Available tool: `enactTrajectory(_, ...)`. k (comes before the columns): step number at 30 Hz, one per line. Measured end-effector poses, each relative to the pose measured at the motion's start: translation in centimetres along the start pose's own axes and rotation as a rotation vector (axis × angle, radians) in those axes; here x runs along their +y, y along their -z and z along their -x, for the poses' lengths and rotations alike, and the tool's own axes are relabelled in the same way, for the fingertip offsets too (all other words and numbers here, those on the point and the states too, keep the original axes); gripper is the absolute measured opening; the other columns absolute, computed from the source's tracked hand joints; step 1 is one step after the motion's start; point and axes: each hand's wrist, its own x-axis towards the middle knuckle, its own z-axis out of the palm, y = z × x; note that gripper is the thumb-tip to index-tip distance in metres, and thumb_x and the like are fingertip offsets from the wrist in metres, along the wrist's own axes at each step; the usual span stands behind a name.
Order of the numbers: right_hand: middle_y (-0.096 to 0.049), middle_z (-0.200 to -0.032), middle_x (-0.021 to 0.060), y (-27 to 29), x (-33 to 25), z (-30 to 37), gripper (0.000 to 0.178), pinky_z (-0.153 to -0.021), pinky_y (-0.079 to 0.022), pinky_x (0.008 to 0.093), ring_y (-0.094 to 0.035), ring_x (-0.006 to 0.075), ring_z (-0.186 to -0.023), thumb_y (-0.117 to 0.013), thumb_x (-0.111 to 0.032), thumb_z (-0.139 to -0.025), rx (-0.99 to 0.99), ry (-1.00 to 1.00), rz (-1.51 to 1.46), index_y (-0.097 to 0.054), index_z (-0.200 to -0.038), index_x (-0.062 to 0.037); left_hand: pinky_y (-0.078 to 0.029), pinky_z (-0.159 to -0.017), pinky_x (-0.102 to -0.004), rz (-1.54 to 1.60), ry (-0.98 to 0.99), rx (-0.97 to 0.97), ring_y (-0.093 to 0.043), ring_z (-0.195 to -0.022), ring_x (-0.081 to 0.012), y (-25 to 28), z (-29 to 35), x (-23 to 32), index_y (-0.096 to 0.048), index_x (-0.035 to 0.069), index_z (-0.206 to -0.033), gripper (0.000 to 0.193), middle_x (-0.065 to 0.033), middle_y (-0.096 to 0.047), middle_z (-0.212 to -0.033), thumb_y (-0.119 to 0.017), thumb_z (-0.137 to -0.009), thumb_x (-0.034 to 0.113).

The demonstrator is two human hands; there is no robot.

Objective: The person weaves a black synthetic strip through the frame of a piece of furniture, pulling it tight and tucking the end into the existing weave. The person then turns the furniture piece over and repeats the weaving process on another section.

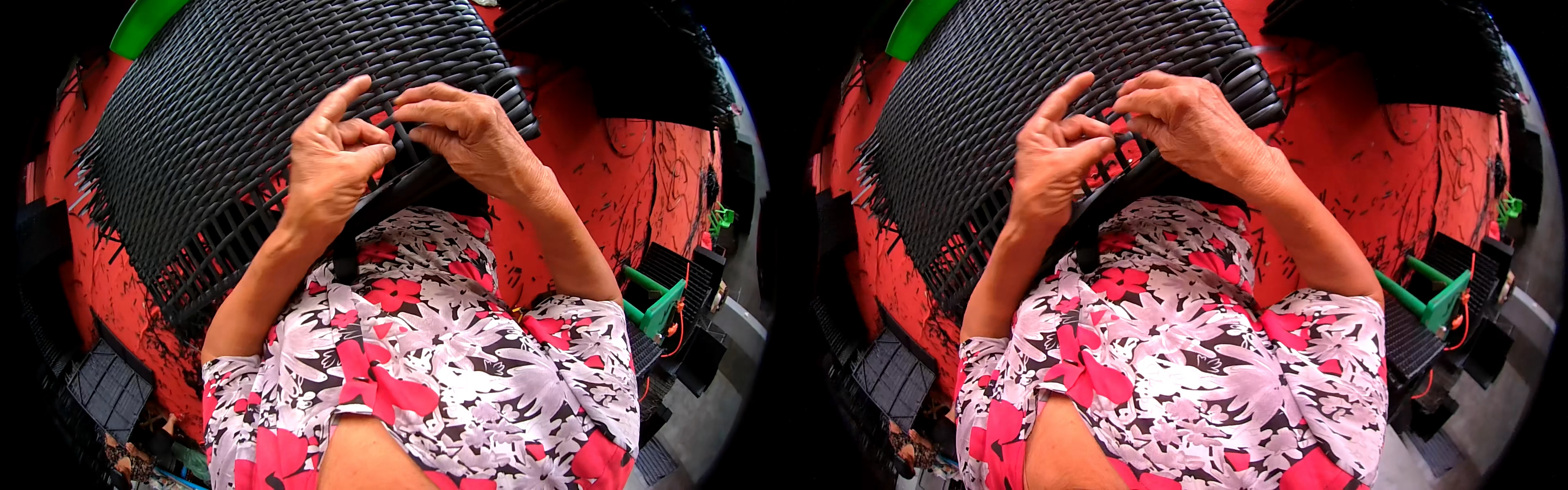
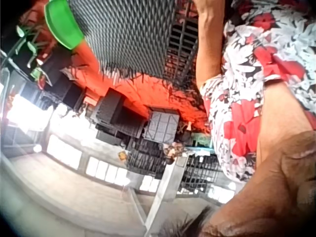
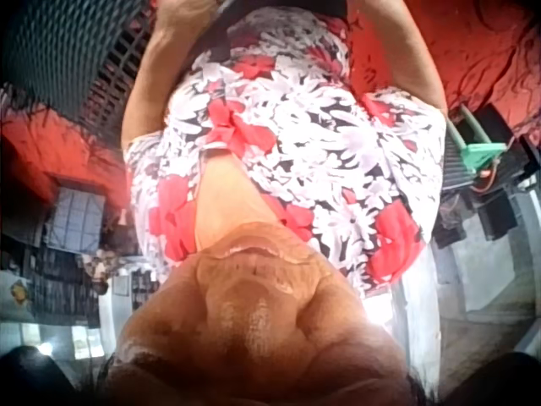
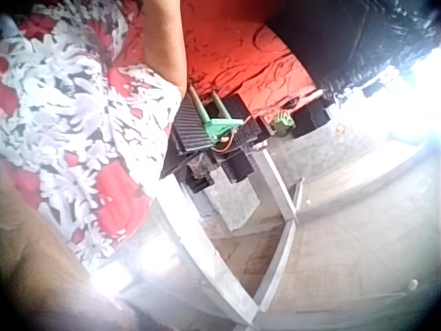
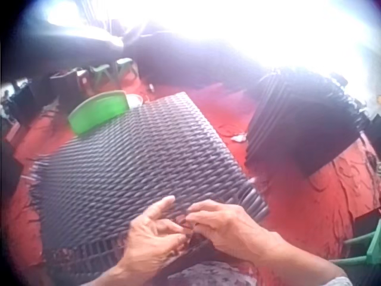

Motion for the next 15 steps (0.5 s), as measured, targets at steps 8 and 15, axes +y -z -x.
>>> enactTrajectory(8, -0.063, -0.065, 0.0140, -0.1, -0.9, -0.1, 0.012, -0.057, -0.048, 0.0309, -0.062, 0.0200, -0.060, -0.064, -0.007, -0.077, -0.227, -0.214, -0.080, -0.068, -0.085, 0.0011, -0.050, -0.064, -0.0183, -0.448, -0.155, 0.022, -0.062, -0.072, -0.0074, 2.9, 3.2, -1.0, -0.035, 0.002, -0.142, 0.061, -0.0088, -0.069, -0.088, -0.059, -0.086, -0.006)
enactTrajectory(15, -0.060, -0.065, 0.0242, -1.9, -1.7, -1.3, 0.009, -0.063, -0.050, 0.0460, -0.062, 0.0406, -0.067, -0.057, -0.006, -0.066, -0.433, -0.100, 0.344, -0.064, -0.065, 0.0008, -0.053, -0.070, -0.0281, -1.019, -0.276, -0.002, -0.068, -0.083, -0.0190, 2.4, 2.2, -3.0, -0.037, 0.004, -0.142, 0.065, -0.0145, -0.069, -0.093, -0.056, -0.082, -0.010)
